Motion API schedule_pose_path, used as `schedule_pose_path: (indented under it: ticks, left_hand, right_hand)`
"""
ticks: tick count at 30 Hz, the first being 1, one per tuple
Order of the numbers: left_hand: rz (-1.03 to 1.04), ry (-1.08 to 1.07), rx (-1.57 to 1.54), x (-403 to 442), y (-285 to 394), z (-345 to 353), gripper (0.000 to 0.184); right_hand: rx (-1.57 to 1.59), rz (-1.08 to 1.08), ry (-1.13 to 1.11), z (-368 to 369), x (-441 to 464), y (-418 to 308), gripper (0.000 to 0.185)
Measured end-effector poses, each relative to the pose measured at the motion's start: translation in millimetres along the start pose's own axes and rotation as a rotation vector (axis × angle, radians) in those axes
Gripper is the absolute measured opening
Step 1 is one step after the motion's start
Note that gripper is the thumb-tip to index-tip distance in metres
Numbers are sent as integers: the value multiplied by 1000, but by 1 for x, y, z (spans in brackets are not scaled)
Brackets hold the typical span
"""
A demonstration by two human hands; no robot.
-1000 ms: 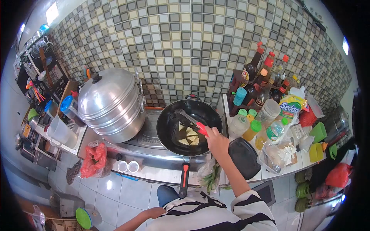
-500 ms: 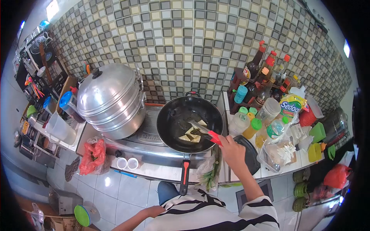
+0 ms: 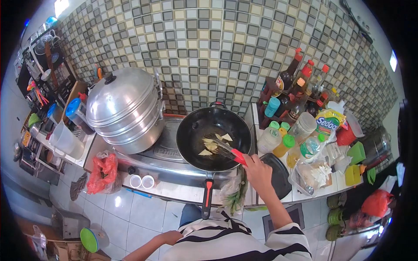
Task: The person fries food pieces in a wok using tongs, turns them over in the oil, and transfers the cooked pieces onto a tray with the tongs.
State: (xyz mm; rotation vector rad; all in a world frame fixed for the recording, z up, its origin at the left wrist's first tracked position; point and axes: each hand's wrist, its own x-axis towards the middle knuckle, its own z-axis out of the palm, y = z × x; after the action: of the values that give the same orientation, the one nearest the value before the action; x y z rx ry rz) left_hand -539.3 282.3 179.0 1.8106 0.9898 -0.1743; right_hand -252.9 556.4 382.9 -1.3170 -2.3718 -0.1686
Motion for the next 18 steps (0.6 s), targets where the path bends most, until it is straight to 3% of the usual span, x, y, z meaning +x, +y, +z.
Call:
schedule_pose_path:
  ticks: [5,13,15,18]
  left_hand:
    - [-43,11,34,-12,15,-22,23]
    - [-149,17,-20,-57,64,-65,22]
    - [-206,-115,155,-71,76,-71,22]
    - [-219,19,82,-80,72,-47,21]
  right_hand:
    - [-1,51,156,9,7,0,37]
    - [-106,-2,30,-38,17,10,35]
    - [-145,-25,-29,-38,19,11,34]
    - [-121,-56,-3,-18,22,11,33]
